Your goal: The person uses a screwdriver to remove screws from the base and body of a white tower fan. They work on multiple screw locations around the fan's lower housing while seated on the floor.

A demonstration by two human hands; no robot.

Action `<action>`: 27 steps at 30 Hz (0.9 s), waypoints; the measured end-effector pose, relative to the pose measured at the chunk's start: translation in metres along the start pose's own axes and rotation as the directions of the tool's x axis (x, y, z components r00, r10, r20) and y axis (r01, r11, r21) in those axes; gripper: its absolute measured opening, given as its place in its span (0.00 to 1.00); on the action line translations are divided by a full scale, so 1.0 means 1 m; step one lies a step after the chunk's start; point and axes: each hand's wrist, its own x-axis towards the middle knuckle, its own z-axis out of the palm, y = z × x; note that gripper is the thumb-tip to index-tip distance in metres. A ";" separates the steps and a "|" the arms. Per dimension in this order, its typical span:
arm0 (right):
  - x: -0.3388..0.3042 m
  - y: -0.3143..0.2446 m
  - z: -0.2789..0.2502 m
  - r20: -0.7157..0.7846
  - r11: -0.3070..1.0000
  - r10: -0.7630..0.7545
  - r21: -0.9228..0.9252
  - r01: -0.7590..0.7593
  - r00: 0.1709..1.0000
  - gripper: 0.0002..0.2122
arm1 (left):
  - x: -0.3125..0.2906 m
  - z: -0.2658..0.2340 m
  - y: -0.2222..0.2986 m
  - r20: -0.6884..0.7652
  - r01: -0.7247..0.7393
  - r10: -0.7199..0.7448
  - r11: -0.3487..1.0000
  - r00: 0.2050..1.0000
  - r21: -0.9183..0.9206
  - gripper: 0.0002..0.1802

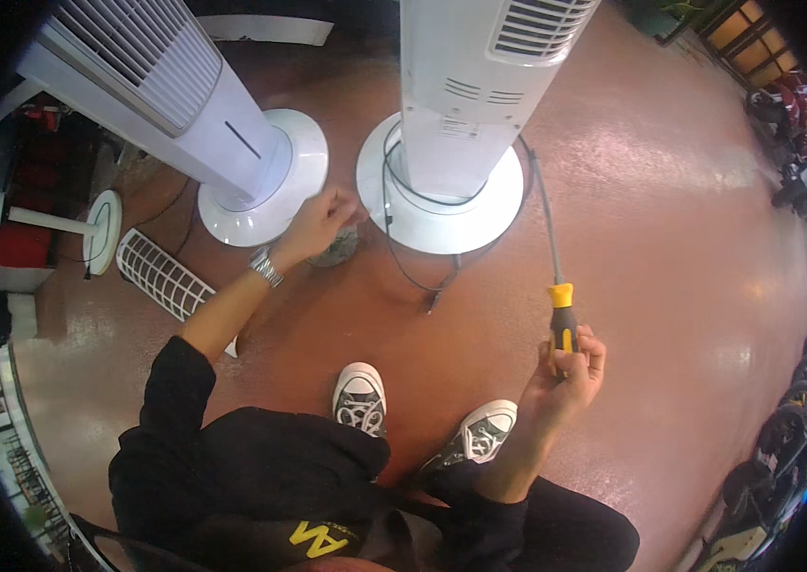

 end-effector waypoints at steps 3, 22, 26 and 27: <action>0.002 0.007 0.005 -0.062 0.999 0.045 -0.011 -0.046 0.997 0.12 | -0.032 -0.026 -0.030 0.131 0.050 -0.128 0.877 0.983 0.479 0.16; 0.022 0.007 0.029 0.039 0.992 0.030 0.120 -0.034 0.999 0.09 | 0.064 0.093 0.171 0.348 0.178 0.091 0.723 0.933 -0.668 0.24; 0.024 0.017 0.034 0.059 0.989 0.089 0.117 -0.095 0.994 0.09 | 0.074 0.118 0.181 0.338 0.265 0.040 0.538 0.940 -0.800 0.22; 0.025 0.018 0.034 0.069 0.988 0.090 0.122 -0.098 0.993 0.09 | 0.076 0.119 0.182 0.335 0.256 0.056 0.531 0.940 -0.808 0.22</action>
